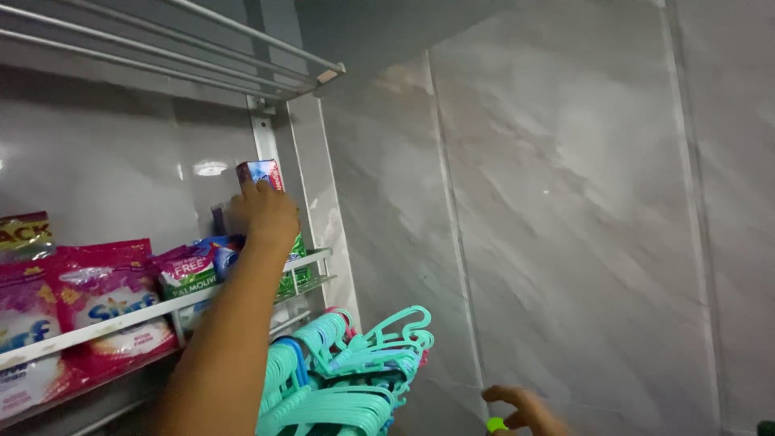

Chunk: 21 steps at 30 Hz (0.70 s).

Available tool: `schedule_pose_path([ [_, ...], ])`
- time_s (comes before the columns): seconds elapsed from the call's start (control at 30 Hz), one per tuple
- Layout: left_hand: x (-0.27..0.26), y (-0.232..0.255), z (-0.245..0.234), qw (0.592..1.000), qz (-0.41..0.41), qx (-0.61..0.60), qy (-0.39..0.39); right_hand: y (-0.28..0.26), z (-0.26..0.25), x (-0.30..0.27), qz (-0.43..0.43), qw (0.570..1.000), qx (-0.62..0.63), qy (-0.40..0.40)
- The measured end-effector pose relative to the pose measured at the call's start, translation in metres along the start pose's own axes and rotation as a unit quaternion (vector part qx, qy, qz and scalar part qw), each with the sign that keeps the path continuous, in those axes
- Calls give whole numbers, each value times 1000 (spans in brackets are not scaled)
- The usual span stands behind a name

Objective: Organizing various toiletries from a blue bag onto a bathroom shelf.

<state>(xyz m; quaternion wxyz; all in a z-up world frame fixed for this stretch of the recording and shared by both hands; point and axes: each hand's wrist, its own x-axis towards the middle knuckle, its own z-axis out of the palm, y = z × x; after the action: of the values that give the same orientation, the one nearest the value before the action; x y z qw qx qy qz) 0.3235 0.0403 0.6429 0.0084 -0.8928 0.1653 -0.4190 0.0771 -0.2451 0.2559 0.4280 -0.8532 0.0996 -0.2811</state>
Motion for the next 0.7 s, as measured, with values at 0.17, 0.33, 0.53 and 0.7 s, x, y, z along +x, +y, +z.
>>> schedule_pose_path([
  [0.17,16,-3,24,997,6,29,72,-17,-2,-25,-76,996,-49,3],
  [0.33,-13,2,-13,997,49,43,37,-33,-16,-29,-189,974,-114,-54],
  [0.53,-6,3,-4,999,42,-29,-19,36,-9,-14,29,993,106,-35],
  [0.7,-28,5,-17,993,48,-93,-58,-17,-33,-50,-43,997,-51,-26],
])
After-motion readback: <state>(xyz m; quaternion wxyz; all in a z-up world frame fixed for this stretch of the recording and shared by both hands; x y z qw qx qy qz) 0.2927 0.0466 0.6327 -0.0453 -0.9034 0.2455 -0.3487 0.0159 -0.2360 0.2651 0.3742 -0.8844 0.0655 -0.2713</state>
